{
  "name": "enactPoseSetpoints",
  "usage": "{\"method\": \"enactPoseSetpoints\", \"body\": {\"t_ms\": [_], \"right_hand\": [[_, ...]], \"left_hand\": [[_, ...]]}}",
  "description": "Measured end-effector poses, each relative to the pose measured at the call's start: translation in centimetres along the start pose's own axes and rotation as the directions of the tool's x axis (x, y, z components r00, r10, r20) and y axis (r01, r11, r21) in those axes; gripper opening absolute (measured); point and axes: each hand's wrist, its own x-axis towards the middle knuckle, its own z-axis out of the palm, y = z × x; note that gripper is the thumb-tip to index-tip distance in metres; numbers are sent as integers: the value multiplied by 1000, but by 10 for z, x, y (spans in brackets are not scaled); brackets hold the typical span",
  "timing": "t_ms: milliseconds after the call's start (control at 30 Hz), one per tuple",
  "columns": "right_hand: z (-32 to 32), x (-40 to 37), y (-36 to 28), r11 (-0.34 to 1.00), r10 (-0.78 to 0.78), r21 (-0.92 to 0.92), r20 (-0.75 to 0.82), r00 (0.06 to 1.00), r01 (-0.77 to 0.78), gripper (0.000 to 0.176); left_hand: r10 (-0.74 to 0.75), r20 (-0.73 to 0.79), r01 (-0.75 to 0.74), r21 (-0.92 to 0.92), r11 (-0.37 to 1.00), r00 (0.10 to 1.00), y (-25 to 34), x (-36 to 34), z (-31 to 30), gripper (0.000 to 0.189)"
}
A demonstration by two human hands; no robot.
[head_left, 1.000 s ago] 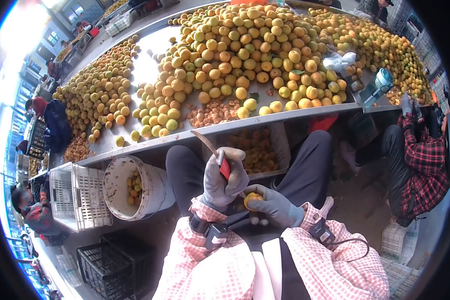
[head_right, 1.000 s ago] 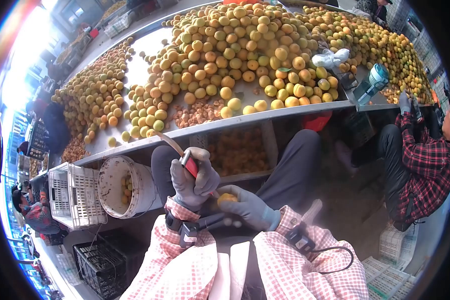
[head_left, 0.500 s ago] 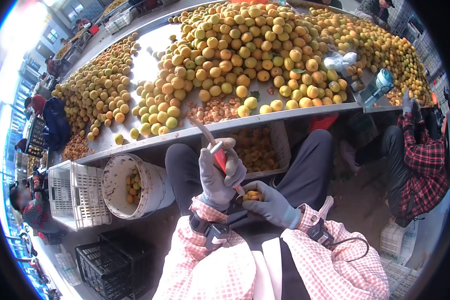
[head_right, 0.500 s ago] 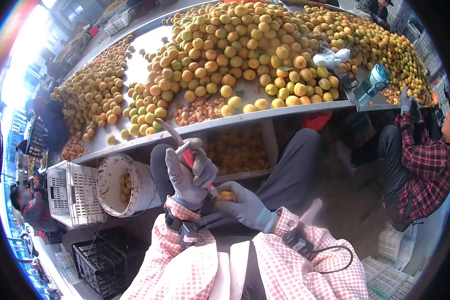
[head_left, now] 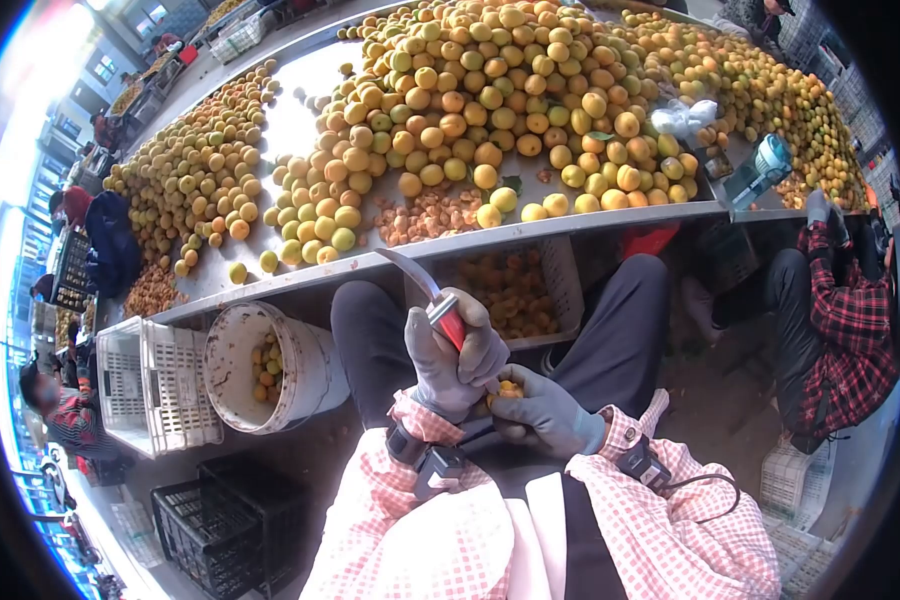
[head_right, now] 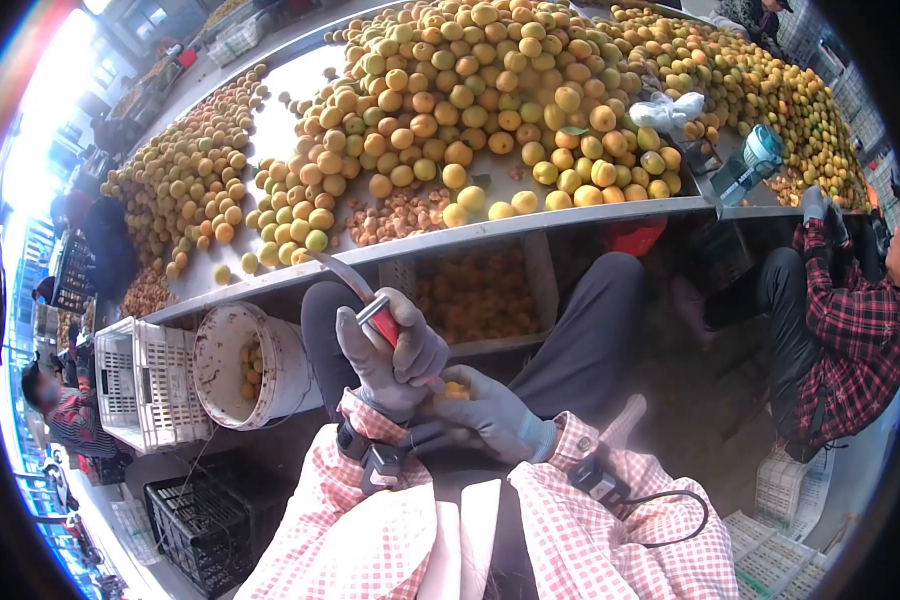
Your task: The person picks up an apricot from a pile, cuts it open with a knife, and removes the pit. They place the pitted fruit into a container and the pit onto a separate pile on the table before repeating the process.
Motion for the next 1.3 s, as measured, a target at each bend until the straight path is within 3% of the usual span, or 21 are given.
{"method": "enactPoseSetpoints", "body": {"t_ms": [200,267,400,500,567,633,767,800,833,867,933,967,1033,1167,1233,1267,1300], "right_hand": [[-2,1,-2,989,20,-147,-36,999,-26,37],[-2,0,-6,981,10,-193,-33,999,-16,37],[-4,-3,-10,958,-26,-288,-20,999,19,43],[-1,-3,-11,962,-40,-269,51,998,53,46],[0,-4,-13,975,-49,-210,92,995,67,47],[1,-7,-13,980,-68,-181,84,994,82,47],[4,0,-9,934,-201,-287,71,977,213,45],[2,4,-7,752,-370,-549,108,923,366,45],[1,5,-6,477,-508,-750,190,840,458,44],[0,7,-9,479,-508,-749,190,840,458,44],[-3,8,-20,194,-483,-860,334,809,472,43],[-5,10,-17,192,-484,-860,335,808,472,43],[-9,15,-10,420,-464,-777,261,847,470,43],[-12,12,-12,553,-408,-714,216,887,428,44],[-18,15,-8,632,-369,-637,253,894,442,46],[-19,14,-6,634,-370,-637,249,895,439,46],[-16,13,-8,747,-325,-537,220,920,393,46]], "left_hand": [[-100,26,100,6,995,995,-1,-3,-4,58],[-89,-173,125,210,970,981,0,-1,9,57],[-63,-141,111,368,923,988,8,8,21,59],[-193,-25,192,274,942,981,10,5,14,61],[-131,-5,128,261,957,991,3,5,16,62],[-85,-25,86,38,996,996,1,4,17,61],[25,29,-28,89,996,999,4,8,25,61],[58,18,-59,113,992,998,5,9,27,61],[58,18,-59,114,992,998,5,8,27,61],[87,11,-88,138,987,996,5,8,27,61],[115,4,-114,161,980,993,4,5,25,61],[105,-19,-101,142,985,994,3,5,20,60],[96,-43,-90,123,988,994,2,6,16,60],[5,-45,0,101,995,999,2,9,13,58],[26,-138,18,309,951,990,1,11,23,57],[69,-92,-33,343,939,993,-1,13,25,56],[67,-95,-31,342,939,993,-1,14,25,56]]}}
